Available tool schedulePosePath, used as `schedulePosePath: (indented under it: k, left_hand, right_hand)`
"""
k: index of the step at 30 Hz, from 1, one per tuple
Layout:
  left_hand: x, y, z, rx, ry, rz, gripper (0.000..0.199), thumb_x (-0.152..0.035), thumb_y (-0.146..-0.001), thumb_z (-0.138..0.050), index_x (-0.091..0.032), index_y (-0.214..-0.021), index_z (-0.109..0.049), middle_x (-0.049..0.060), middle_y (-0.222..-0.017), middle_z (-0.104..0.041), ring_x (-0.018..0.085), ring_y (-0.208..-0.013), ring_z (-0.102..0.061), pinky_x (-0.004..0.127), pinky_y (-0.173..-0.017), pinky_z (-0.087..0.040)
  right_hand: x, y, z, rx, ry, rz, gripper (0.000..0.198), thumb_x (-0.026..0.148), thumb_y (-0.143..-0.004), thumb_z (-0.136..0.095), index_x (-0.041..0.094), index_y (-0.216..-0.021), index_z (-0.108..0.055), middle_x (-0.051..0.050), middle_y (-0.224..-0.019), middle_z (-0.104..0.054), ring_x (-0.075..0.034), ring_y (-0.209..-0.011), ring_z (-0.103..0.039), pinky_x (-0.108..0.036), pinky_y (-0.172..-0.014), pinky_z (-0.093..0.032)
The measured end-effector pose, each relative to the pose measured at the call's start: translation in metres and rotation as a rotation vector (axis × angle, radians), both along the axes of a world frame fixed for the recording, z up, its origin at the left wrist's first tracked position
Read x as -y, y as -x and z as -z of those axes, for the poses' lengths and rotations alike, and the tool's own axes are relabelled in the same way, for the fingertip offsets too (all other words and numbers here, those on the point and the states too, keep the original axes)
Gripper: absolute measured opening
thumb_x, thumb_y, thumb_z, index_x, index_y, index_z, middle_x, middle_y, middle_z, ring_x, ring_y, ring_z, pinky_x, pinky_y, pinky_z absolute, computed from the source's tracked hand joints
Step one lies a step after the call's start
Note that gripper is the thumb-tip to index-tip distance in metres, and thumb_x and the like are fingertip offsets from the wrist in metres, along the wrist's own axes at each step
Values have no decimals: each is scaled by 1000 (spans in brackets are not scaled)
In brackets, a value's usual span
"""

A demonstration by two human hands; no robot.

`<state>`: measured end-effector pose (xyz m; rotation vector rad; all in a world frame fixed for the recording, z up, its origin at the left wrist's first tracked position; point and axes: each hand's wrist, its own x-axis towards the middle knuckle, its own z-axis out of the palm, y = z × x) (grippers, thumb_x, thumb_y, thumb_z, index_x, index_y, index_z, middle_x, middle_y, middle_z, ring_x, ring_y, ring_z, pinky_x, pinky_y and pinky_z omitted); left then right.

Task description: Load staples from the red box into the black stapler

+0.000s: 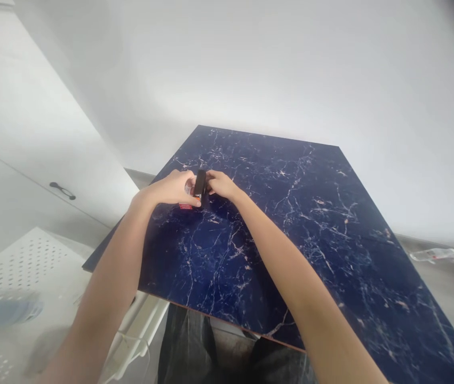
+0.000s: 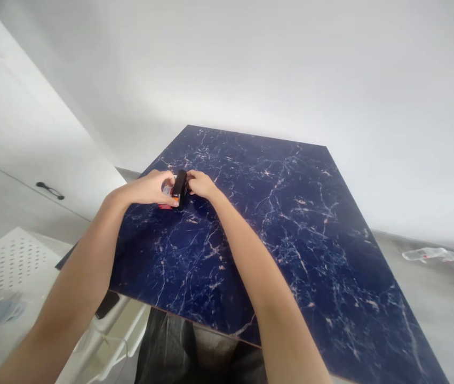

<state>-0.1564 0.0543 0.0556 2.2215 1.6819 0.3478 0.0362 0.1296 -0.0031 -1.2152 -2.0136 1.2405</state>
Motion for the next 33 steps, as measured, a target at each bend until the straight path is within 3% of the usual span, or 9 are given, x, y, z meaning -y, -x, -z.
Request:
schedulePosePath:
  k: [3, 11, 16, 23, 28, 33]
  left_hand:
    - [-1, 1, 0, -36, 113, 36, 52, -57, -67, -86, -25, -104, -70, 9, -103, -72, 30, -92, -69, 39, -76, -53]
    - [-9, 42, -7, -28, 154, -39, 45, -47, -73, -79, -32, -115, -77, 5, -115, -77, 29, -97, -73, 35, -79, -52]
    - [-14, 49, -7, 47, 257, 56, 34, -53, -83, -70, -31, -106, -81, 3, -102, -79, 26, -92, -73, 34, -79, -50]
    - [-18, 51, -5, 57, 263, 8, 39, -56, -76, -77, -30, -106, -82, 2, -117, -79, 26, -106, -70, 33, -87, -47]
    - [-17, 51, -6, 83, 246, -53, 37, -54, -70, -83, -28, -97, -83, 3, -112, -79, 26, -103, -70, 33, -85, -47]
    - [-12, 44, -7, 99, 254, -9, 44, -57, -77, -78, -29, -111, -80, 4, -109, -79, 24, -94, -71, 33, -80, -47]
  right_hand:
    - [-5, -3, 1, 0, 4, -27, 39, 5, -83, -48, 17, -112, -71, -7, -112, -79, -17, -87, -75, -25, -76, -62]
    - [5, -17, -2, 70, -76, 12, 26, 8, -82, -55, 17, -102, -70, -6, -92, -78, -16, -64, -70, -29, -71, -60]
    - [6, -22, 3, 52, -90, 2, 24, 10, -83, -57, 17, -102, -71, -4, -90, -79, -16, -71, -73, -29, -80, -59]
    - [-1, -23, 5, 11, -70, 17, 26, 6, -82, -58, 18, -99, -75, -2, -90, -79, -14, -75, -74, -24, -79, -58]
    - [-7, -25, 7, 25, -67, 47, 31, 5, -85, -55, 16, -105, -76, -5, -88, -79, -14, -73, -74, -23, -74, -58]
    - [-15, -31, 9, 65, -134, -5, 29, 10, -90, -56, 18, -108, -77, -5, -97, -80, -14, -79, -74, -22, -76, -57]
